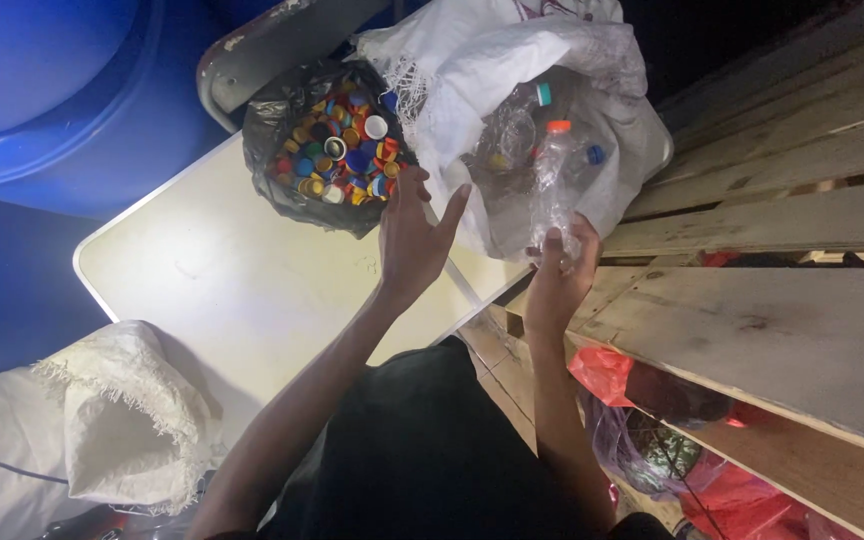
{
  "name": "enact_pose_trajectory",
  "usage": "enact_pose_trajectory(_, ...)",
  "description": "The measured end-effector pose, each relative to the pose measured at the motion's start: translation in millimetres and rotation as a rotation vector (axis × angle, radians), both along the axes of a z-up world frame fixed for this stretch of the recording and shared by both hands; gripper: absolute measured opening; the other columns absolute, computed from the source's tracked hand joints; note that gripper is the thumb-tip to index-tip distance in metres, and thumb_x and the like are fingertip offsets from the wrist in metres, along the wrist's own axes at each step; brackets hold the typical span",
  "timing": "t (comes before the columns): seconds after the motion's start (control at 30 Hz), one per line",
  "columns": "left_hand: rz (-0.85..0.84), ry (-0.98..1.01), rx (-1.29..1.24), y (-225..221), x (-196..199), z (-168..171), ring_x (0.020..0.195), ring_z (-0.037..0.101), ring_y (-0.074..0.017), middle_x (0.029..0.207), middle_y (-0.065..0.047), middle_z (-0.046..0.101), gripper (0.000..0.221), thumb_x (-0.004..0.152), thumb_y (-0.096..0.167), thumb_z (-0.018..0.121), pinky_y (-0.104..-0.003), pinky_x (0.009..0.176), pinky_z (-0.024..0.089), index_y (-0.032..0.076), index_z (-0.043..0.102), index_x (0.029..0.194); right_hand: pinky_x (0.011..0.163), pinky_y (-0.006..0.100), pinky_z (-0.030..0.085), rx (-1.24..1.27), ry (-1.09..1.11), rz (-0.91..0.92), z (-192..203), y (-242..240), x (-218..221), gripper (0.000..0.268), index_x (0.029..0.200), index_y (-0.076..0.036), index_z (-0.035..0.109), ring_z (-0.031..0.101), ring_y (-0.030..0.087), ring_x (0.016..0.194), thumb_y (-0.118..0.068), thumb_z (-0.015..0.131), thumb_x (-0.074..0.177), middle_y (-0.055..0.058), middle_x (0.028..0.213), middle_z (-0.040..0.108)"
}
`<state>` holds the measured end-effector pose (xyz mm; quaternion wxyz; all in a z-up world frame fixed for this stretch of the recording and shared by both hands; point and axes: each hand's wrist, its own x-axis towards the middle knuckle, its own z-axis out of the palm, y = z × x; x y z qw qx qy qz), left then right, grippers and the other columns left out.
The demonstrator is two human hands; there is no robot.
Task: The person repeatedly picks up clear plastic bottles from a white sack, removes the caps by hand, and places the caps into a black bag filled with colorful lids. The empty bottles are then placed into a separate white sack. This process is repeated continuously throughout the video.
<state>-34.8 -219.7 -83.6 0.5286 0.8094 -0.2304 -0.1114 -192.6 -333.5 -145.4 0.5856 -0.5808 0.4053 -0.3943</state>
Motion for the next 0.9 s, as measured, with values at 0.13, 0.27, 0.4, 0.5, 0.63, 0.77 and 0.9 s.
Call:
enact_pose_trajectory(0.13,0.075,-0.02,0.135,-27,20,-20,0.067,0.066,-0.0322,0.074,-0.014,0.062,0.054,0.089,0.046,0.077,-0.047,0.063,0.05,0.003,0.052,0.11,0.076,0.032,0.061,-0.127,0.075,0.051,11,-19,21,0.036,0.136,-0.001,0.054,0.062,0.018,0.098,-0.021,0.061,0.107,0.011,0.13,0.047)
enact_pose_trajectory(0.27,0.02,-0.075,0.138,-28,32,-50,0.07,0.069,-0.0331,0.071,-0.009,0.065,0.026,0.095,0.029,0.069,-0.047,0.064,0.051,0.005,0.059,0.092,0.067,0.034,0.063,0.074,0.01,0.136,-13,-33,40,0.041,0.139,-0.003,0.042,0.063,0.02,0.094,-0.021,0.057,0.105,0.014,0.128,0.047)
enact_pose_trajectory(0.4,-0.013,-0.065,0.195,-26,31,-32,0.076,0.072,-0.0307,0.08,-0.01,0.069,0.019,0.096,0.025,0.068,-0.046,0.068,0.054,0.007,0.061,0.097,0.077,0.033,0.063,0.145,0.116,0.285,-11,-38,63,0.056,0.149,-0.007,0.023,0.069,0.02,0.107,-0.021,0.057,0.107,0.017,0.14,0.04)
enact_pose_trajectory(0.5,0.03,-0.108,0.101,-37,33,-12,0.101,0.068,-0.0332,0.113,-0.017,0.065,0.049,0.089,0.027,0.074,-0.048,0.082,0.052,0.005,0.05,0.125,0.071,0.033,0.064,0.237,0.008,0.321,-1,-41,82,0.06,0.149,-0.008,0.022,0.071,0.03,0.09,-0.021,0.054,0.101,0.018,0.144,0.037)
enact_pose_trajectory(0.63,-0.007,-0.427,0.138,-70,50,-7,0.132,0.046,-0.0424,0.141,-0.023,0.044,0.077,0.088,0.03,0.082,-0.054,0.104,0.039,0.007,0.039,0.147,0.074,0.034,0.063,0.287,-0.082,0.385,-18,-54,90,0.061,0.153,-0.007,0.023,0.066,0.031,0.096,-0.026,0.055,0.104,0.018,0.149,0.036)
enact_pose_trajectory(0.77,-0.103,-0.696,0.203,-104,77,-7,0.132,0.039,-0.042,0.143,-0.026,0.039,0.084,0.078,0.038,0.082,-0.056,0.105,0.029,0.007,0.041,0.145,0.091,0.035,0.062,0.15,-0.059,0.476,-5,-54,83,0.066,0.159,-0.009,0.022,0.059,0.027,0.128,-0.033,0.056,0.107,0.019,0.158,0.029)
enact_pose_trajectory(0.9,-0.159,-0.77,0.419,-119,117,-38,0.113,0.055,-0.0317,0.114,-0.012,0.063,0.033,0.098,0.031,0.074,-0.052,0.101,0.036,0.008,0.066,0.12,0.101,0.038,0.061,0.091,-0.147,0.414,-8,-56,73,0.068,0.163,-0.009,0.025,0.05,0.029,0.141,-0.032,0.058,0.108,0.017,0.166,0.028)
